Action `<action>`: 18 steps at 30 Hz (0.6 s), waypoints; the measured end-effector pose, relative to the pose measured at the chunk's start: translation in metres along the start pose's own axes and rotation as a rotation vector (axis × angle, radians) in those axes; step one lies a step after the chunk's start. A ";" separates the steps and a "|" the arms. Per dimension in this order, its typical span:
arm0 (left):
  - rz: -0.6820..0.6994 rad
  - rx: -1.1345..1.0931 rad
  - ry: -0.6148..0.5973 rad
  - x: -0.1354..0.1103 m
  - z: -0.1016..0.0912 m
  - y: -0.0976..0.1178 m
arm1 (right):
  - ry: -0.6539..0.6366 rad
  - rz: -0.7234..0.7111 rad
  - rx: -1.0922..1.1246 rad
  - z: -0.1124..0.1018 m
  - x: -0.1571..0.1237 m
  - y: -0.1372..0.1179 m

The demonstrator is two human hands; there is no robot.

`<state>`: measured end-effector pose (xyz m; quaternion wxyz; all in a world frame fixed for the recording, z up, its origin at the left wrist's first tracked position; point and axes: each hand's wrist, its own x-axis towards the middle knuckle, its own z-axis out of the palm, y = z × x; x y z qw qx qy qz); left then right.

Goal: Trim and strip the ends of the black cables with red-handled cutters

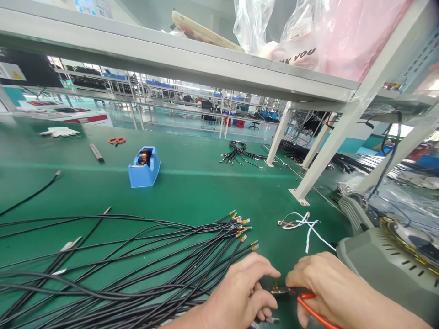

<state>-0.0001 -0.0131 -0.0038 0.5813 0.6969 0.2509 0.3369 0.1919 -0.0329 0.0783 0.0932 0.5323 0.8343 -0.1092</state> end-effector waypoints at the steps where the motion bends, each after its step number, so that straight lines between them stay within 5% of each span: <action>1: -0.006 -0.007 0.002 0.001 0.000 0.001 | -0.001 0.000 0.003 0.000 0.000 0.000; 7: -0.242 -0.238 -0.052 0.003 -0.001 0.004 | 0.020 0.018 0.034 0.004 -0.004 0.000; 11: -0.216 -0.302 -0.035 0.006 0.001 0.004 | 0.036 0.034 0.097 0.007 -0.006 0.000; 18: -0.168 -0.098 0.052 0.005 0.006 0.008 | 0.029 0.047 0.114 0.000 -0.009 -0.006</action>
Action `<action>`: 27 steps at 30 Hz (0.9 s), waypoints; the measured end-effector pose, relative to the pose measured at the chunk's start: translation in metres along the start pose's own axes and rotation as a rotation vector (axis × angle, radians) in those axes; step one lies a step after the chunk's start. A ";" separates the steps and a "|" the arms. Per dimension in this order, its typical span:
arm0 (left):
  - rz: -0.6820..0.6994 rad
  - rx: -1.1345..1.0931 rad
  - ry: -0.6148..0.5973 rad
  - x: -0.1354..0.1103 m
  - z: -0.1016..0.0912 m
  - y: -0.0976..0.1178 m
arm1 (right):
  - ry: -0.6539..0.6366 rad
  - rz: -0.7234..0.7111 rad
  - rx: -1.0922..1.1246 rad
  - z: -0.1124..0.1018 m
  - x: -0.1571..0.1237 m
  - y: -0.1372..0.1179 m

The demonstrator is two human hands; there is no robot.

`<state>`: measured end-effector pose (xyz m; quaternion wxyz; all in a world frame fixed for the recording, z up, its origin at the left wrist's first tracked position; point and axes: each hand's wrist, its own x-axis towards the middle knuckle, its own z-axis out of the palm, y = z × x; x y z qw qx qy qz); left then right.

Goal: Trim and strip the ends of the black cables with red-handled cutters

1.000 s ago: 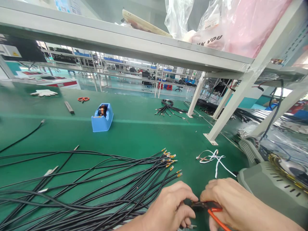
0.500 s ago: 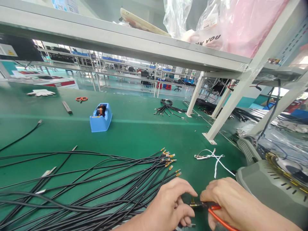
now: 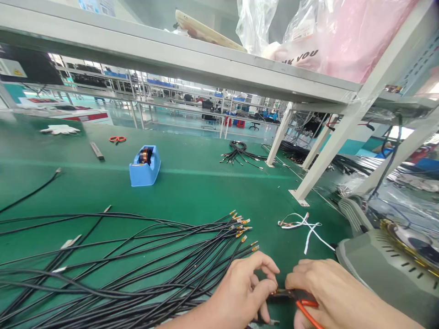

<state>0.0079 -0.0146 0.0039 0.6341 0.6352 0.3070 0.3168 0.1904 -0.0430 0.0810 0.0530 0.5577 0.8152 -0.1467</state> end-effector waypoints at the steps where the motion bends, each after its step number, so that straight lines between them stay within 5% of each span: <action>1: 0.014 0.039 0.012 -0.001 0.000 0.000 | 0.000 0.003 -0.009 -0.001 0.000 -0.001; 13: 0.104 0.175 0.053 -0.004 0.002 -0.004 | 0.059 0.022 0.045 0.003 -0.008 0.008; 27: 0.283 0.381 -0.017 -0.006 -0.006 -0.004 | 0.023 0.005 -0.061 -0.002 0.004 -0.011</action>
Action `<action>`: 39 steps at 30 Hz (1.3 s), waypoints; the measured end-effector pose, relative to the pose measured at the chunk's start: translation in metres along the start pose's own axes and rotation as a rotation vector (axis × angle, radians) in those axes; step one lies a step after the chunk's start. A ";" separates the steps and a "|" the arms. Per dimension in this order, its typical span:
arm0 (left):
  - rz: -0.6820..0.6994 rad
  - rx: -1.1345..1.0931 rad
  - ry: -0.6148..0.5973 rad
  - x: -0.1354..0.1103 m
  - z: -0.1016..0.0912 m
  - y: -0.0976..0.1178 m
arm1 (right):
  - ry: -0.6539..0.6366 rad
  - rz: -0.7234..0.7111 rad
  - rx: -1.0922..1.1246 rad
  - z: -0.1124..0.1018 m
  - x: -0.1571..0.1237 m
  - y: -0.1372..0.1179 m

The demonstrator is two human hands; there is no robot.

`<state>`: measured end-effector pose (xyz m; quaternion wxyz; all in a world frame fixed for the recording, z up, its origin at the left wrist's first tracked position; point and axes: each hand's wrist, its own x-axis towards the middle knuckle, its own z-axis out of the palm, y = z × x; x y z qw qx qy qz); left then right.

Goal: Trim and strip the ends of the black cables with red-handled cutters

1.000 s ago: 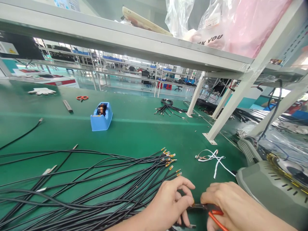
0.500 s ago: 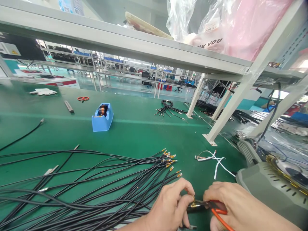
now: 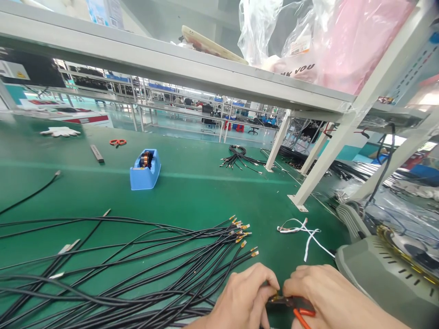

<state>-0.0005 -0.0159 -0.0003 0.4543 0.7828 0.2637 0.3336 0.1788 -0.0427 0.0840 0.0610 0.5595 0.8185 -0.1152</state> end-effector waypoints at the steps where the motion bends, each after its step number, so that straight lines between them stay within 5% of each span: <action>1: 0.004 -0.004 -0.002 0.000 0.000 0.000 | 0.008 -0.005 0.003 0.002 0.000 0.002; 10: 0.099 0.038 0.039 0.001 0.001 -0.006 | -0.015 -0.009 -0.069 -0.001 0.002 -0.005; 15: -0.029 -0.169 0.060 0.001 0.003 -0.008 | -0.035 0.000 -0.105 -0.005 -0.003 0.000; 21: -0.205 -0.275 0.158 0.005 0.004 -0.008 | 0.224 0.152 0.109 0.029 -0.024 0.063; 25: -0.214 -0.256 0.159 0.005 0.006 -0.008 | 0.401 0.211 0.153 0.051 -0.019 0.065; 28: -0.213 -0.252 0.162 0.005 0.007 -0.010 | 0.469 0.206 0.418 0.054 -0.010 0.036; 31: -0.198 -0.268 0.148 0.005 0.007 -0.011 | 0.382 0.120 0.678 0.054 0.000 0.011; 39: -0.189 -0.293 0.148 0.005 0.006 -0.009 | 0.259 0.110 1.262 0.076 0.015 0.005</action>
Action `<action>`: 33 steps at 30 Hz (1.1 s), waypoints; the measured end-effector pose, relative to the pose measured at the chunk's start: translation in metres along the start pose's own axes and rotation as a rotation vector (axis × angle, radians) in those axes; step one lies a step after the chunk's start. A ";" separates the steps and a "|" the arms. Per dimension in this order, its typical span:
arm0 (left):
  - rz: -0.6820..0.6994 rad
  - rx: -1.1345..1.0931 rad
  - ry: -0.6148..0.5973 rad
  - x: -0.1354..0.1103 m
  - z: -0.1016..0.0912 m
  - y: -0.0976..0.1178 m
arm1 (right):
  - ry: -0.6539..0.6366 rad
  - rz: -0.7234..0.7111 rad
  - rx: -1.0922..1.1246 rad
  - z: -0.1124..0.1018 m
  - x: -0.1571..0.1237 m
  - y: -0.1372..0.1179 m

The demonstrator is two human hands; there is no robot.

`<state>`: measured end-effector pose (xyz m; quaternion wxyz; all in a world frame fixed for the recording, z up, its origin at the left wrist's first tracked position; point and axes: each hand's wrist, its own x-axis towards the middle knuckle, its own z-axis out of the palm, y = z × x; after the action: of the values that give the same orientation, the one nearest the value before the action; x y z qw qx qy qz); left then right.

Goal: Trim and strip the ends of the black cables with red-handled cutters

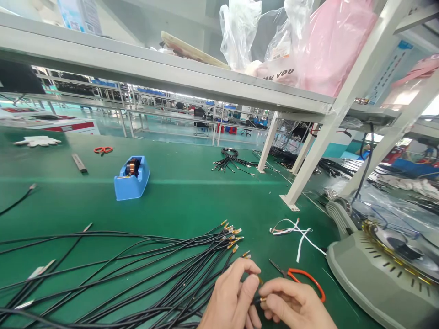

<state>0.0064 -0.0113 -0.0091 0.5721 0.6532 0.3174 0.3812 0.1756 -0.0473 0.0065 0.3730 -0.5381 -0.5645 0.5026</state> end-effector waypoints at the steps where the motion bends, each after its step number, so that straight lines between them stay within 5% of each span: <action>1: 0.018 0.020 -0.005 0.000 -0.001 0.000 | -0.001 0.030 0.057 0.002 0.001 0.001; 7: 0.023 0.080 -0.074 -0.001 -0.002 -0.004 | -0.016 0.154 0.189 0.013 0.007 0.001; 21: -0.027 0.064 0.005 -0.004 0.003 0.007 | -0.110 0.092 0.306 0.000 -0.014 0.001; 26: -0.059 0.102 -0.023 -0.001 0.002 0.007 | 0.005 0.004 0.285 -0.006 -0.012 0.001; 33: -0.088 0.086 -0.039 0.001 0.001 0.003 | 0.315 -0.179 -0.102 -0.012 -0.011 0.002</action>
<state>0.0081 -0.0112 -0.0061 0.5656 0.6699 0.3508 0.3290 0.1895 -0.0564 0.0084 0.4725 -0.5760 -0.5695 0.3475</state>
